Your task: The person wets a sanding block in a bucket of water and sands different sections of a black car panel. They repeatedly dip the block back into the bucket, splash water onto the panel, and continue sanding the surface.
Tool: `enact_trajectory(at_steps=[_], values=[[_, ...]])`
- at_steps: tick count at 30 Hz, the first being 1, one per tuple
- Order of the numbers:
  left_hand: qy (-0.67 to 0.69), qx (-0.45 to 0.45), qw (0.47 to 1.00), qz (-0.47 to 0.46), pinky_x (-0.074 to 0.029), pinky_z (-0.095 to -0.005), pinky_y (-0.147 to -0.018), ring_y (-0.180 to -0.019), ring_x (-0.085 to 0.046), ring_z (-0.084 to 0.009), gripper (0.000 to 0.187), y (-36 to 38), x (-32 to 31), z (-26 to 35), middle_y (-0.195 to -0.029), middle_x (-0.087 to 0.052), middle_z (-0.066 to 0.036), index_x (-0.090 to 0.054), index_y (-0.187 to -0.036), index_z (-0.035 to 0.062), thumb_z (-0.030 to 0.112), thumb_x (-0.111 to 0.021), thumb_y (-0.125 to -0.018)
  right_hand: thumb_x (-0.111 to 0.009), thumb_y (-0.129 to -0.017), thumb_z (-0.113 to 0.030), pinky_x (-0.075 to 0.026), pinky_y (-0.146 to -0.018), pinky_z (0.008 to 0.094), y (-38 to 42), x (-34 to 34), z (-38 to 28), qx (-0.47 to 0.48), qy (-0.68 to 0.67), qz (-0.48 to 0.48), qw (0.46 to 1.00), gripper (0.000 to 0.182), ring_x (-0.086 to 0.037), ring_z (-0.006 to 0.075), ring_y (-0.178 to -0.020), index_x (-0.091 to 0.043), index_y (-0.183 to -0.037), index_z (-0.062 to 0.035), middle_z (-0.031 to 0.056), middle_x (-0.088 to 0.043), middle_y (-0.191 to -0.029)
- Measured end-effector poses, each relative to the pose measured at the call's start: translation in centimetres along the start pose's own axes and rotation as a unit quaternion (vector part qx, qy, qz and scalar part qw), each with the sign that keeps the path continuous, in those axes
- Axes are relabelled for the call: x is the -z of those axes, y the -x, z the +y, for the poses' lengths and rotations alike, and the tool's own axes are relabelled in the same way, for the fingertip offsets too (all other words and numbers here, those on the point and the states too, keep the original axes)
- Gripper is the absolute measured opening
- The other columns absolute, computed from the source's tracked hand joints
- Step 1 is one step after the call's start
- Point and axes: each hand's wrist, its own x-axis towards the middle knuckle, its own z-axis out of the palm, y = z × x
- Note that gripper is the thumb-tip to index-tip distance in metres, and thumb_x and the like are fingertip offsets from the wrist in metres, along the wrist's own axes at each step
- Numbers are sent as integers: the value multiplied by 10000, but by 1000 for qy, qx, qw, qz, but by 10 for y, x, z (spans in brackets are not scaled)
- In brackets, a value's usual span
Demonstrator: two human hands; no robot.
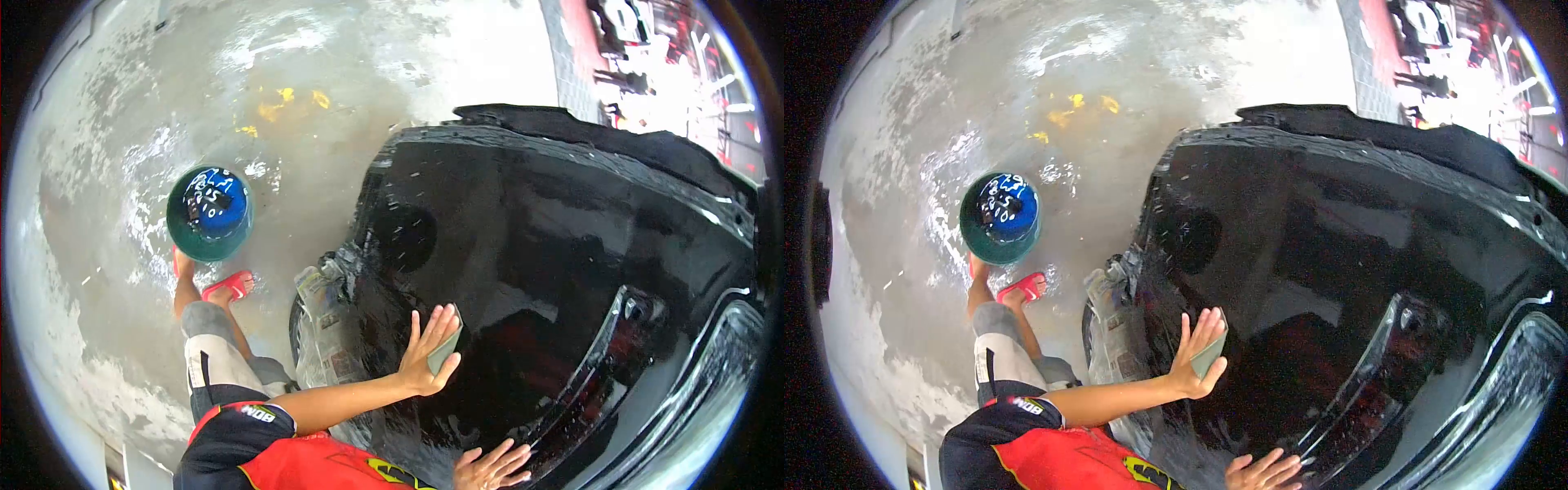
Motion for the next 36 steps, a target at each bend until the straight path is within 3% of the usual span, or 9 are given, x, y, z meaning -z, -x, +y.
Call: enact_trajectory(at_steps=[6,11,16,21,23,26,29,32,36], values=[[-40,7,997,68,0,-579,-1188,-1515,-120,-337,613,-250,50,-45,-1643,-126,-149,-191,-1567,68,320,-362,-1034,-372,-974,-433,-109,-1159,636,0,2,-2,-18,23,17,999,634,-373,434,-1399,-424,-1473,-46,305,-371,-1504],[128,28,991,40,6,-507,-1206,-1525,-95,-302,618,-76,45,-57,-1654,-99,-128,-152,-1572,36,317,-343,-1055,-351,-980,-421,-94,-1161,632,-5,13,3,-1,44,31,999,634,-360,453,-1402,-418,-1472,-26,329,-363,-1497],[687,342,607,208,-359,-443,-1127,-1392,-410,-228,523,17,110,-75,-1545,-388,-90,-344,-1491,63,362,-354,-1062,-322,-997,-437,-76,-1158,634,-10,8,0,3,21,54,998,648,-316,470,-1423,-419,-1466,0,338,-330,-1512],[645,350,658,166,-413,-438,-1073,-1281,-531,-239,441,45,160,-108,-1389,-564,-95,-477,-1390,69,339,-355,-1064,-570,-934,-288,-157,-1141,659,-19,0,-11,-18,-77,132,988,532,-372,458,-1379,-495,-1362,18,314,-375,-1488],[614,335,702,133,-409,-433,-1068,-1247,-556,-232,398,56,182,-101,-1352,-589,-91,-519,-1344,69,307,-351,-1073,-581,-954,-239,-269,-1134,563,-30,-6,-50,-53,-266,246,931,399,-467,397,-1296,-536,-1268,4,251,-515,-1350],[553,414,718,91,-420,-377,-1038,-1188,-564,-162,423,79,216,-89,-1315,-594,-39,-526,-1341,77,374,-460,-1047,-663,-824,-71,-422,-1026,453,-66,33,-166,-16,-664,7,748,492,-547,340,-1177,-515,-1275,57,213,-506,-1348],[394,513,761,42,-445,-368,-1002,-1149,-567,-145,476,107,255,-88,-1277,-603,-26,-524,-1351,70,414,-513,-1022,-757,-815,-83,-481,-918,330,-114,55,-280,-109,-901,-208,366,515,-579,202,-1089,-546,-1275,14,114,-590,-1237],[218,574,789,-9,-492,-339,-918,-1050,-582,-126,527,92,311,-60,-1207,-613,-10,-548,-1335,57,455,-573,-991,-768,-858,-116,-480,-713,232,-126,56,-330,-53,-881,-311,351,167,-587,65,-759,-686,-916,16,6,-667,-819],[224,503,826,-118,-538,-303,-841,-1024,-617,-157,476,88,382,-73,-1181,-632,-66,-566,-1302,50,412,-585,-993,-695,-919,-107,-439,-620,215,-132,73,-361,19,-864,-361,352,118,-538,48,-663,-668,-899,7,-12,-625,-738]])
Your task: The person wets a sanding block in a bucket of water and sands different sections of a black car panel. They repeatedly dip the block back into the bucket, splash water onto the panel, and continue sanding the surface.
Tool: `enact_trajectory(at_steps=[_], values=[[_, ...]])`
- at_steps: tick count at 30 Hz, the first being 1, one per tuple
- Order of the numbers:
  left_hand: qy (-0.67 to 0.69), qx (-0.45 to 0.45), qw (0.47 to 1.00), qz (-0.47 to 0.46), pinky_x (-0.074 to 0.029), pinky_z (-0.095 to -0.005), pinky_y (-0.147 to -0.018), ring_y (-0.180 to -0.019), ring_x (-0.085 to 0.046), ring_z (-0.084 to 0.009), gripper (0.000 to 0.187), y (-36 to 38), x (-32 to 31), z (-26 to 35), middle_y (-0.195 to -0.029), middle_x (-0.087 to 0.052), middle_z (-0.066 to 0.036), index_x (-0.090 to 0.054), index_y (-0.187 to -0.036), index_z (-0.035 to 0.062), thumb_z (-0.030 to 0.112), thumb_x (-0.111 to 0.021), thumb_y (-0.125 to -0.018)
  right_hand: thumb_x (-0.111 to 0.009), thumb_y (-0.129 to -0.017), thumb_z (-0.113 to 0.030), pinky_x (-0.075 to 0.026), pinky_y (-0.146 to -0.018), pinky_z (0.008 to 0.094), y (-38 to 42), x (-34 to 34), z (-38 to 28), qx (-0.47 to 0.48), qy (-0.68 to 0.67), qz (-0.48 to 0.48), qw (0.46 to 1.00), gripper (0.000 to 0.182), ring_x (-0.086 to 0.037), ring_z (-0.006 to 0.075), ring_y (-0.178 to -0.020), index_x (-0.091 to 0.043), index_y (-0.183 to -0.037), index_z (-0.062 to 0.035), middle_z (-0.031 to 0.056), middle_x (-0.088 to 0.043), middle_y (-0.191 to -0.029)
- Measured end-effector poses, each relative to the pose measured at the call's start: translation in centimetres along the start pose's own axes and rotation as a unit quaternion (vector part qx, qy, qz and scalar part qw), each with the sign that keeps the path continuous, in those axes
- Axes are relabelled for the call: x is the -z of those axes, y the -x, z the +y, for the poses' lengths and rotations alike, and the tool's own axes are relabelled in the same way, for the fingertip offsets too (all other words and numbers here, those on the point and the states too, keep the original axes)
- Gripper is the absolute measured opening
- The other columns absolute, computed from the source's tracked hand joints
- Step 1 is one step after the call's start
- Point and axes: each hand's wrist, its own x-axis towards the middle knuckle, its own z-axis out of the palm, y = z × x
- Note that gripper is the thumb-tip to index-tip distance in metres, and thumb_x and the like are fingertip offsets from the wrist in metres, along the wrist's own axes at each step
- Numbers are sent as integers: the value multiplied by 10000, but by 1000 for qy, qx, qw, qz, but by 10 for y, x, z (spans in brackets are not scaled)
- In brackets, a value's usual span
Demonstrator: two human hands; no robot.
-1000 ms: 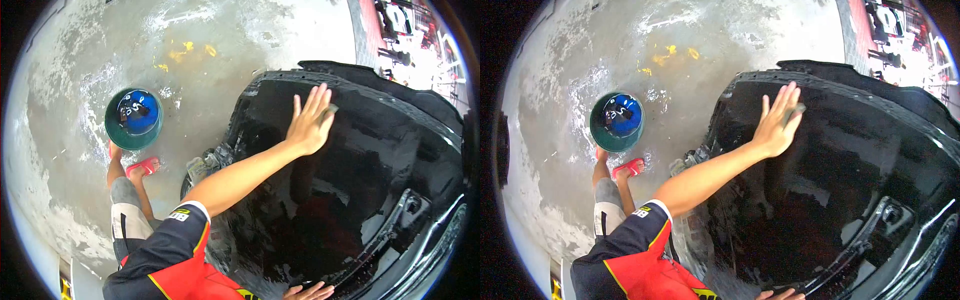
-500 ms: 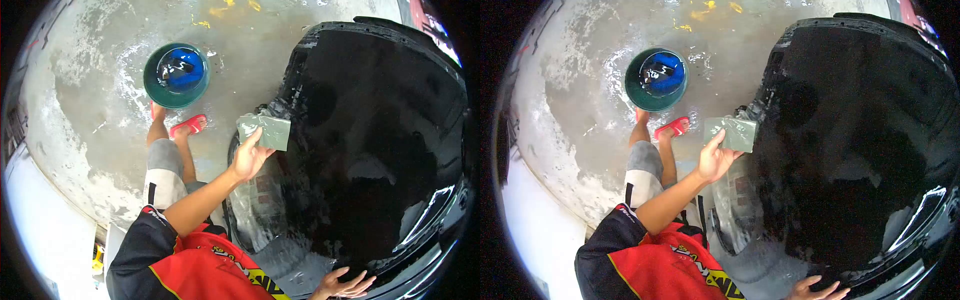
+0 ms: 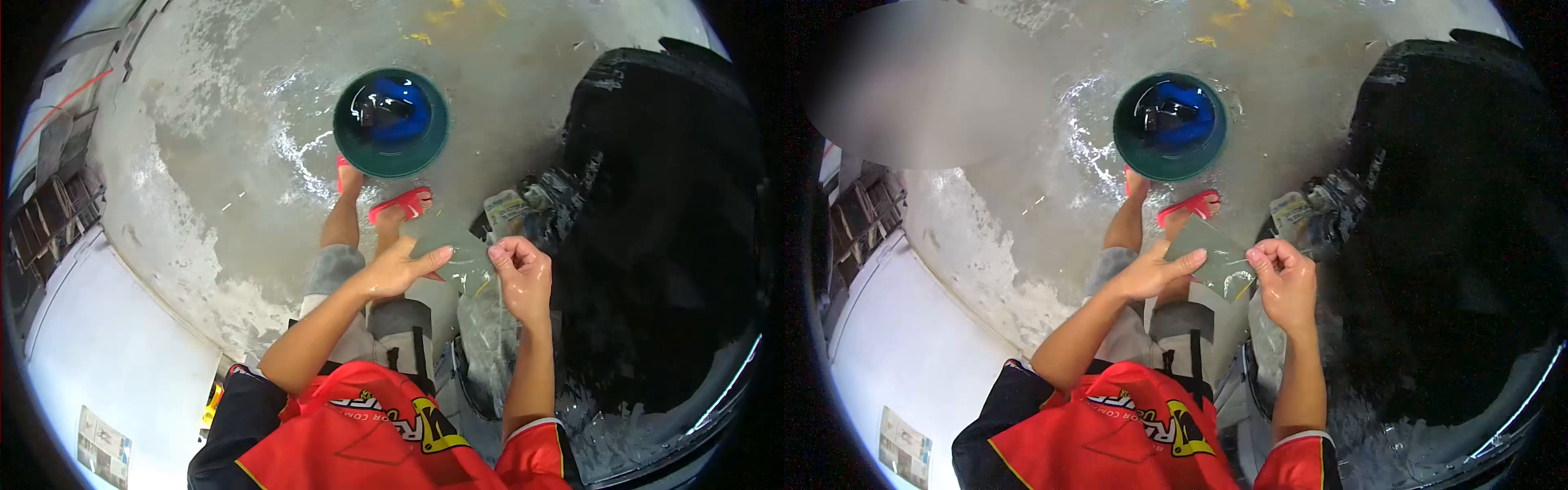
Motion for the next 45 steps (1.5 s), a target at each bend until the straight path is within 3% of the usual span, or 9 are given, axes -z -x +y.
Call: enact_trajectory(at_steps=[16,26,29,31,33,36,39,41,45], values=[[308,29,943,128,-585,-424,-822,-1060,-648,-196,476,-13,115,29,-1188,-640,-75,-507,-1348,65,377,-580,-996,-737,-890,-110,-469,-647,224,-134,-144,22,-31,-141,-228,963,132,-566,44,-688,-694,-920,12,-3,-665,-784],[-46,50,914,399,-601,-424,-848,-1086,-568,-209,584,-24,241,-2,-1243,-566,-106,-442,-1437,68,471,-491,-1017,-567,-884,-144,-513,-966,428,-401,-242,280,185,564,30,804,298,-668,380,-1030,-685,-1105,16,246,-691,-1039],[-44,-59,891,448,-497,-404,-1012,-1148,-559,-201,588,-43,258,-29,-1270,-570,-102,-448,-1409,16,464,-470,-1029,-567,-869,-163,-542,-861,452,-377,-237,225,-97,199,-297,929,251,-674,354,-938,-667,-1025,7,197,-695,-972],[50,-116,897,423,-407,-401,-1092,-1203,-536,-217,632,-71,245,-40,-1322,-548,-105,-436,-1400,-28,482,-460,-1027,-573,-836,-181,-562,-716,416,-360,-240,235,-400,-332,-445,729,184,-664,309,-795,-661,-791,-25,154,-681,-865],[143,-138,899,391,-365,-425,-1112,-1276,-484,-229,682,-103,209,-48,-1379,-515,-114,-433,-1403,-39,519,-468,-1013,-576,-762,-198,-494,-593,389,-297,-222,182,-352,-644,-495,466,205,-592,297,-623,-612,-686,-11,166,-631,-722],[261,-140,935,194,-477,-424,-970,-1130,-568,-280,615,-162,104,-31,-1298,-572,-161,-472,-1379,2,480,-519,-996,-476,-805,-198,-483,-543,363,-197,-149,90,24,-747,-482,457,272,-562,297,-575,-598,-672,6,172,-595,-656],[479,-151,863,-50,-528,-379,-852,-967,-632,-266,610,-200,-45,54,-1175,-630,-176,-551,-1313,20,526,-541,-972,-515,-862,-99,-537,-846,365,-101,-4,-27,74,-808,-29,584,280,-650,276,-921,-664,-1052,43,163,-673,-1050],[108,-98,966,213,-491,-366,-836,-962,-597,-202,644,-203,-163,93,-1043,-666,-158,-619,-1188,-43,556,-475,-999,-514,-920,-66,-434,-1052,368,-38,76,-68,238,-181,233,925,369,-592,303,-1197,-600,-1255,62,195,-628,-1280],[-153,-438,869,171,-99,-556,-1170,-1473,-127,-439,672,-159,-343,18,-1594,-183,-247,-207,-1530,-41,312,-443,-1010,-542,-890,-16,-380,-1092,476,123,176,-115,298,454,341,767,381,-550,377,-1249,-585,-1260,63,232,-591,-1311]])
